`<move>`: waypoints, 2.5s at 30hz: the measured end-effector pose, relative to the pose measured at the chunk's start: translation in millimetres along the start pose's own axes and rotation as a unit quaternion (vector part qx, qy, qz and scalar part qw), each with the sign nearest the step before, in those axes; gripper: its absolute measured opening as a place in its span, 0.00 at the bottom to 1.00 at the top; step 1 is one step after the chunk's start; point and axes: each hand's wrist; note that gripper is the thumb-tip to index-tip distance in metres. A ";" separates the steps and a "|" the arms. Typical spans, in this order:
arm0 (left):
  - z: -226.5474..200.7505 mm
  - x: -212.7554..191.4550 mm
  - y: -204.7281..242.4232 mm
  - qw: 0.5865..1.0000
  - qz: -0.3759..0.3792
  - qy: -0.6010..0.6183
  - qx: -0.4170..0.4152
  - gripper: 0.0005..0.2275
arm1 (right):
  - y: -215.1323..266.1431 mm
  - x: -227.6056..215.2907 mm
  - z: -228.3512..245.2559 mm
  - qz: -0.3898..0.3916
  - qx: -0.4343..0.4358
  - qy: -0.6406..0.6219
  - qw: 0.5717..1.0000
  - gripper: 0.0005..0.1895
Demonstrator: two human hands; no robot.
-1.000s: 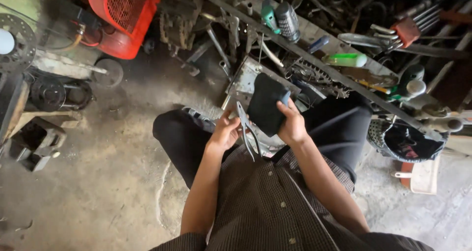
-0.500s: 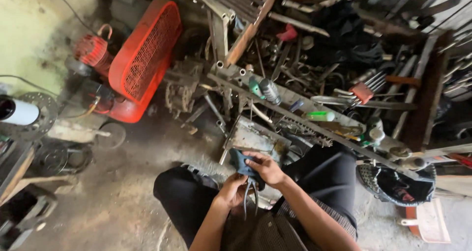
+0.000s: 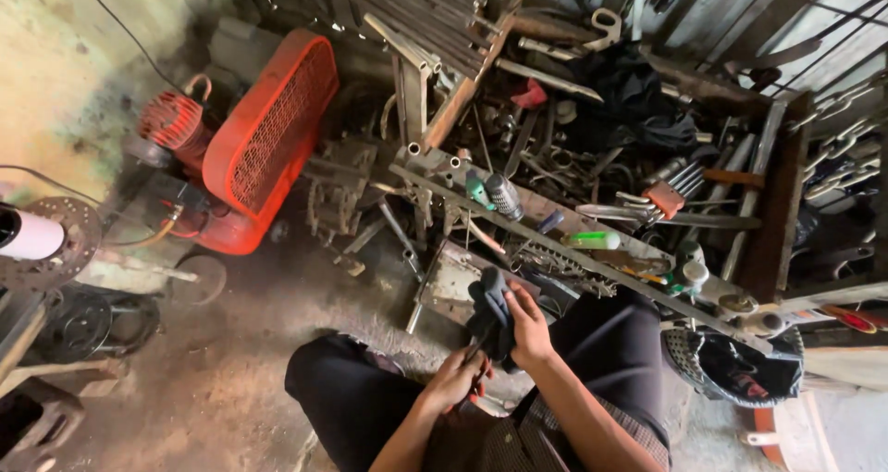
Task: The person picks up a pair of metal shears from a cluttered workbench and wipes them with a blue cloth. The person holds the shears in one hand and uses the cloth in the other to clean the blades and handles repeatedly.
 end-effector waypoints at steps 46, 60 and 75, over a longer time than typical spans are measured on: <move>21.8 41.8 8.9 0.937 -0.169 -0.297 0.075 0.22 | 4.5 -29.2 -14.7 -0.170 0.096 0.054 0.979 0.32; 9.6 46.0 29.6 0.897 -0.300 -0.283 0.156 0.14 | 23.9 -13.8 -17.4 0.005 0.174 -0.088 0.981 0.31; -30.1 36.8 66.4 0.753 -0.471 -0.423 0.180 0.14 | 61.0 3.1 2.0 0.153 0.365 0.002 0.918 0.25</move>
Point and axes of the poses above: each hand's wrist, its own y-axis away from the middle knuckle, its own x-axis out of the palm, z = x × y
